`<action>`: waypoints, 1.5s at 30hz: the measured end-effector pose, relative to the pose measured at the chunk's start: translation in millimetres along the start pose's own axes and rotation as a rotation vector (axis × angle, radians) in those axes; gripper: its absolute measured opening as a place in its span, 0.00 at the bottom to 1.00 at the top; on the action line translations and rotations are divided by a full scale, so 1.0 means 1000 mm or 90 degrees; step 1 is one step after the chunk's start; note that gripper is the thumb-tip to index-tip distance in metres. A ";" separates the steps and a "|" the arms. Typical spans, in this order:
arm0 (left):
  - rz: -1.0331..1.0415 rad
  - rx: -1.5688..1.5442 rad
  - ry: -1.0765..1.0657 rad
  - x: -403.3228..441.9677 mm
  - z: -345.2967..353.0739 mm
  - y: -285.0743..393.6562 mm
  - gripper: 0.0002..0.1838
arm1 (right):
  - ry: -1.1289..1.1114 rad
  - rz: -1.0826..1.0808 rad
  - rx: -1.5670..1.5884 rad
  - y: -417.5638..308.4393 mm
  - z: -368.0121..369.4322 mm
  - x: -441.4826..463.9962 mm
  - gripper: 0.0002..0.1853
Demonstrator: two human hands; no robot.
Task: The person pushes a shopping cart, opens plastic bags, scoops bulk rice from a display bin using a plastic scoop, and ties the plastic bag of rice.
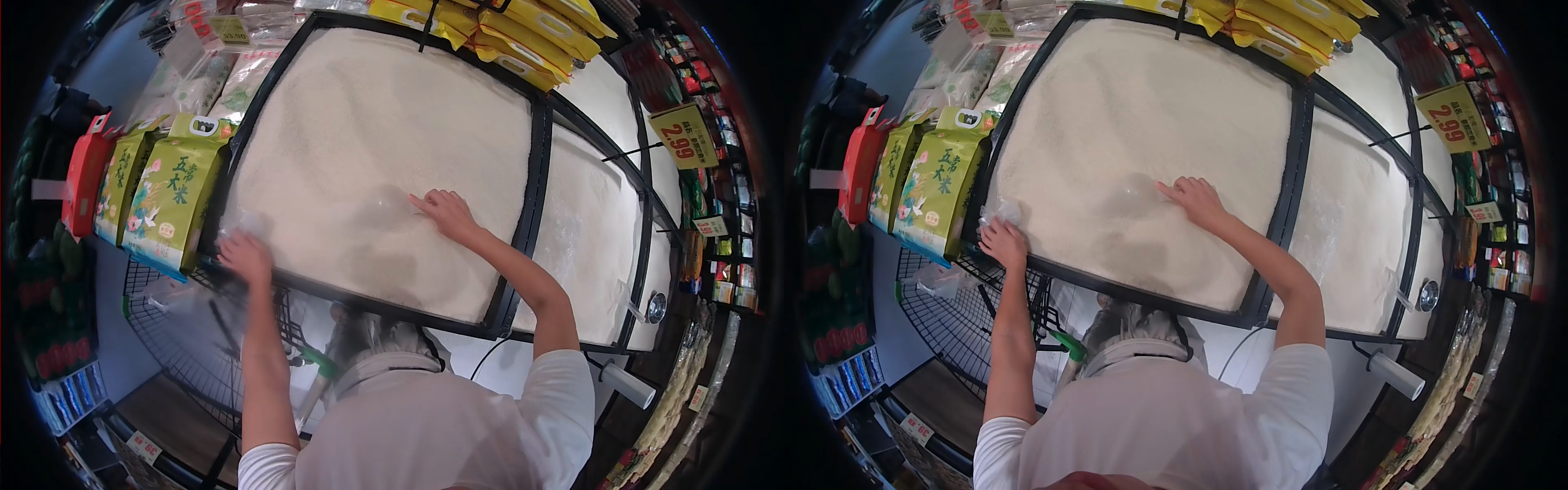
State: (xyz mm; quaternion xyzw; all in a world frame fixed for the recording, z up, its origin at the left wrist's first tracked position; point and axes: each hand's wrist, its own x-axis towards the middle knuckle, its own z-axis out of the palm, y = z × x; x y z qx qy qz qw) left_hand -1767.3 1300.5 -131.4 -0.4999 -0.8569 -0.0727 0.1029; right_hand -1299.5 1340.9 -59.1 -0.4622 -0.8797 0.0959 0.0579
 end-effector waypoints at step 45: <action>0.000 0.017 -0.011 0.000 0.002 0.000 0.22 | 0.059 0.546 0.549 0.074 -0.003 -0.120 0.30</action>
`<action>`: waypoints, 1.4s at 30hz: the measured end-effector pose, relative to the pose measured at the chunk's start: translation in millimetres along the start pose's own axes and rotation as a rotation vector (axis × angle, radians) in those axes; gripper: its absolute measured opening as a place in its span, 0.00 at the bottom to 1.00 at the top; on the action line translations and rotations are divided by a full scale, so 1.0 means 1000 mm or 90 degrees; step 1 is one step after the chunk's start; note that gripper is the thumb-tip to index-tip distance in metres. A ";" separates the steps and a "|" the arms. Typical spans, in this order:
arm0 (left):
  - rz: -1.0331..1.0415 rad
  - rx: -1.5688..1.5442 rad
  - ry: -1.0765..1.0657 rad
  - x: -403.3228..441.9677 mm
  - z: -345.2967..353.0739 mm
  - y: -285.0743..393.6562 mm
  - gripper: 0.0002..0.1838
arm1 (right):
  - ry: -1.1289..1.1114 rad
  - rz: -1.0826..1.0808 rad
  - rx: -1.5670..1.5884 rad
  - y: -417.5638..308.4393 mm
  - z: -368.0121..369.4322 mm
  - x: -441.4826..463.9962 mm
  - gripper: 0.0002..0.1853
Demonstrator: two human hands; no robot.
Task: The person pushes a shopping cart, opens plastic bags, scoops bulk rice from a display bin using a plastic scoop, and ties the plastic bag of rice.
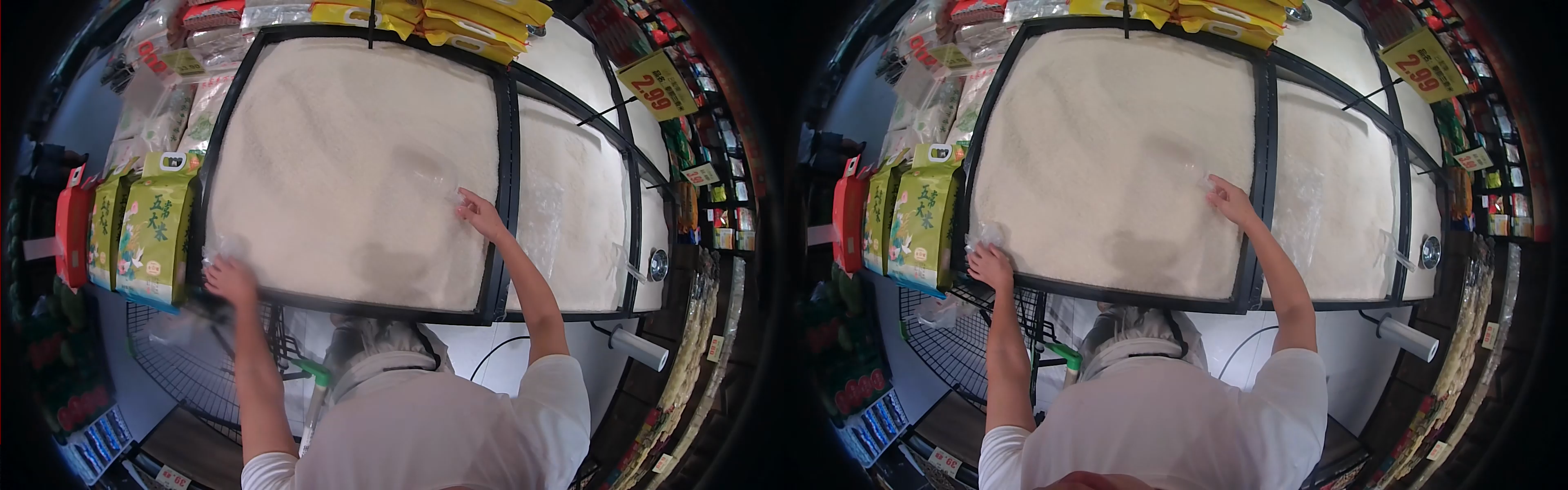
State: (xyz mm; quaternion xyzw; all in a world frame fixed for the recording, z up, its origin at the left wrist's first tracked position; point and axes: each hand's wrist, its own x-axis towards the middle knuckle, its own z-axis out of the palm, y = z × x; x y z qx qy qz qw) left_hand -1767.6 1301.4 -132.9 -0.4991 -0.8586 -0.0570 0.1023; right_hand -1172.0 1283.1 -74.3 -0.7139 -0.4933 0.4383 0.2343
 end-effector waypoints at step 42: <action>0.017 0.027 -0.006 -0.001 -0.009 0.004 0.22 | 0.128 -0.109 -0.182 -0.037 0.005 0.103 0.25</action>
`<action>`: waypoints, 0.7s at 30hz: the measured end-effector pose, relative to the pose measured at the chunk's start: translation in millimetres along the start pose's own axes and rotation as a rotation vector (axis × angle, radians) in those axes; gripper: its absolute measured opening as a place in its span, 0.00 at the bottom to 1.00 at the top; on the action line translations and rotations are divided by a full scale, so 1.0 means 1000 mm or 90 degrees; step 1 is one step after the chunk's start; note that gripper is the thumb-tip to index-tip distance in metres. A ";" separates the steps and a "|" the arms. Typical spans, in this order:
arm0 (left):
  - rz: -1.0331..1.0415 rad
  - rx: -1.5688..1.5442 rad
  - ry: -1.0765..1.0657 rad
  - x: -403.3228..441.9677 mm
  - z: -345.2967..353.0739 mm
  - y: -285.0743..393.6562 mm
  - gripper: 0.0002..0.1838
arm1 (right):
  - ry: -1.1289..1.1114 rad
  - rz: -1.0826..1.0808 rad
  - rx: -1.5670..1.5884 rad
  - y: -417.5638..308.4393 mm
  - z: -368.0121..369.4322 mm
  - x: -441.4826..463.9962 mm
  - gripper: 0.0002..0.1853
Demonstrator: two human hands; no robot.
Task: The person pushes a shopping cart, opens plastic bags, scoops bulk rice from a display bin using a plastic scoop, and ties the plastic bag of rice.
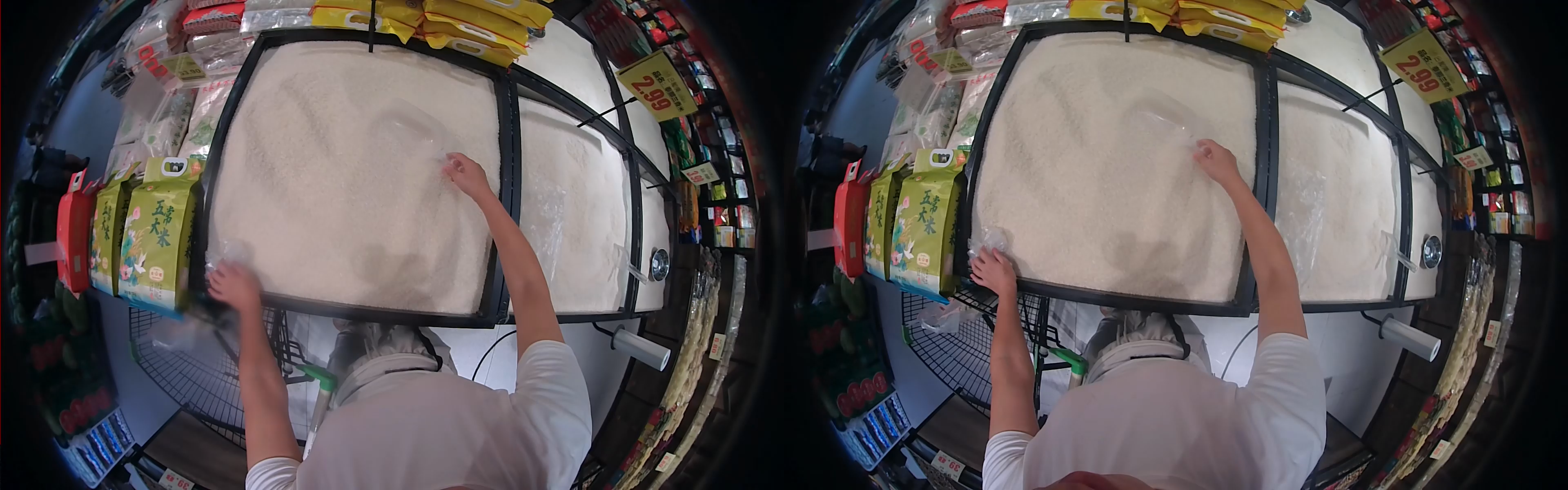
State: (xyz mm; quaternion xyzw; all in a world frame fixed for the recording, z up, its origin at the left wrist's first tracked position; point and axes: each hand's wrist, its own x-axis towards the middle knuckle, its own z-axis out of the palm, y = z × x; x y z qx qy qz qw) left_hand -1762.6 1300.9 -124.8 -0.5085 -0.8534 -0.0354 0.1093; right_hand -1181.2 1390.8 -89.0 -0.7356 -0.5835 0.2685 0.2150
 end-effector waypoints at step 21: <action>-0.005 -0.022 -0.001 0.001 0.003 -0.002 0.25 | -0.024 0.092 -0.198 -0.036 -0.088 -0.282 0.24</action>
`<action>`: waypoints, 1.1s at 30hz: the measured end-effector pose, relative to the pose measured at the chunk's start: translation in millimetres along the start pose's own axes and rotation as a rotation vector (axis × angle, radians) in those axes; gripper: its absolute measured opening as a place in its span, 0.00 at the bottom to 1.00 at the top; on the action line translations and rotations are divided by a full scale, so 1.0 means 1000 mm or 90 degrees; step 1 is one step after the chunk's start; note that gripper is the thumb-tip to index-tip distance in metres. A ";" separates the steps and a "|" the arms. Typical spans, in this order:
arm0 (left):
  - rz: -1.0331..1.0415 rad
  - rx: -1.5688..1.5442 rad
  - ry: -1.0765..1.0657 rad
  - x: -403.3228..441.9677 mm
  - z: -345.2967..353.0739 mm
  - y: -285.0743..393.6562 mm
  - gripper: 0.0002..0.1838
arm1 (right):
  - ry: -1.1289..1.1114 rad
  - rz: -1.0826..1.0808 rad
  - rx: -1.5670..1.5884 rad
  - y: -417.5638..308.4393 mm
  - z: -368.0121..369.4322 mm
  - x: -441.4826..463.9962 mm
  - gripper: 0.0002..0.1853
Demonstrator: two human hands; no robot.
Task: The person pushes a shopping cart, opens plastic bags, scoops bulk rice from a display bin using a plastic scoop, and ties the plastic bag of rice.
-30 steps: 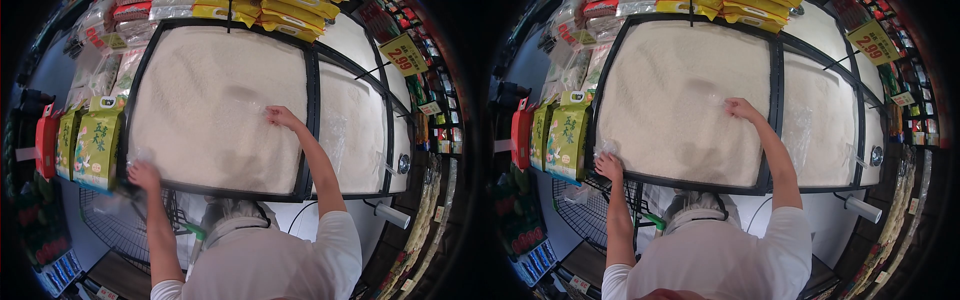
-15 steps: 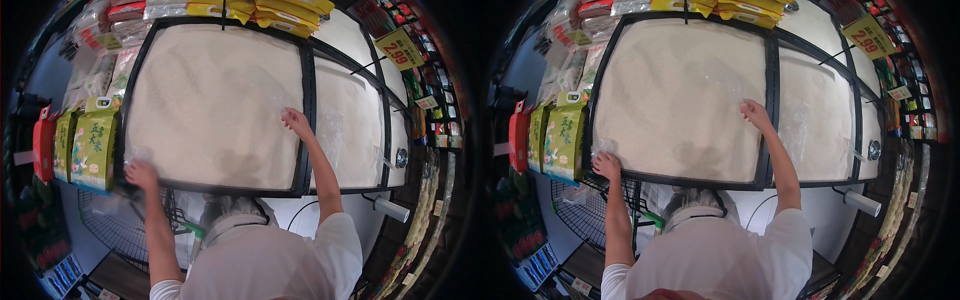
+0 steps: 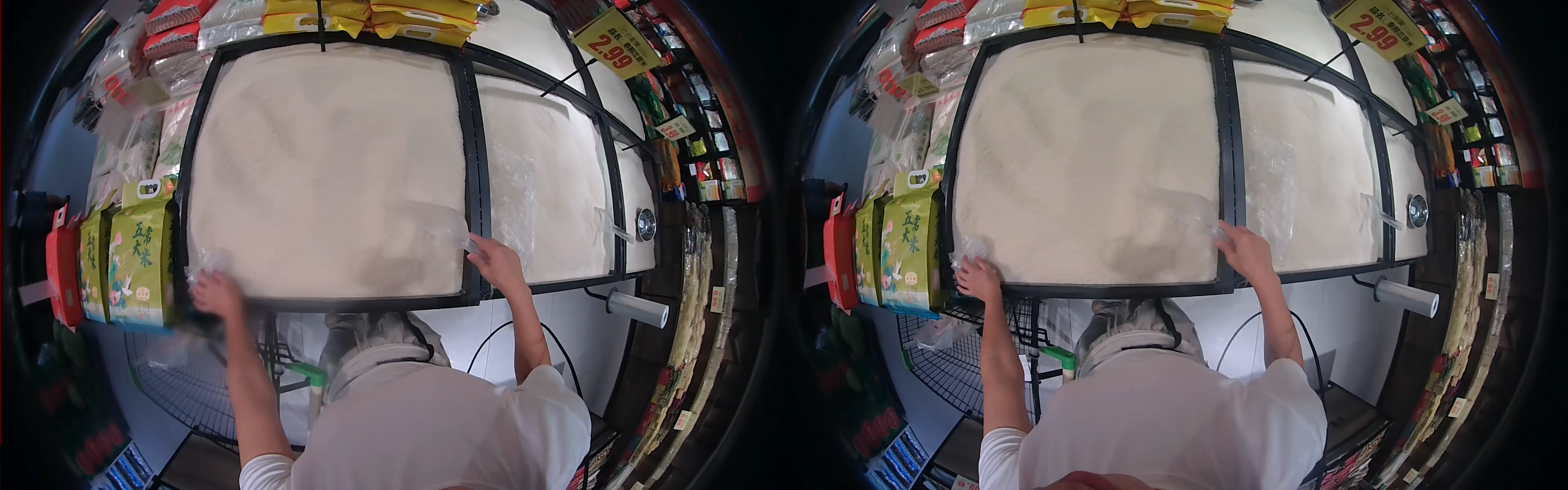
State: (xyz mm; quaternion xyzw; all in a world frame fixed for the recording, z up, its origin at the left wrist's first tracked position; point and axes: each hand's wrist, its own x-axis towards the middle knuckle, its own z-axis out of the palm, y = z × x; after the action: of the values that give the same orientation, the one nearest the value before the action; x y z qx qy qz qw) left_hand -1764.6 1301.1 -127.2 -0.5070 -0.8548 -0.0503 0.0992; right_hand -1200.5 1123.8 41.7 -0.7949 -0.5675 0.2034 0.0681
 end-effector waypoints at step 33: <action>0.090 -0.038 0.069 -0.005 0.001 -0.008 0.27 | 0.146 -0.165 0.166 -0.088 0.088 0.039 0.32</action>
State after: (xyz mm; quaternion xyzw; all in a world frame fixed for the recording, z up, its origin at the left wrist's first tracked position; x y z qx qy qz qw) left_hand -1769.1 1292.9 -129.4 -0.5655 -0.8082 -0.0961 0.1335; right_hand -1302.0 1180.2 -18.3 -0.7180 -0.6221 0.1725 0.2601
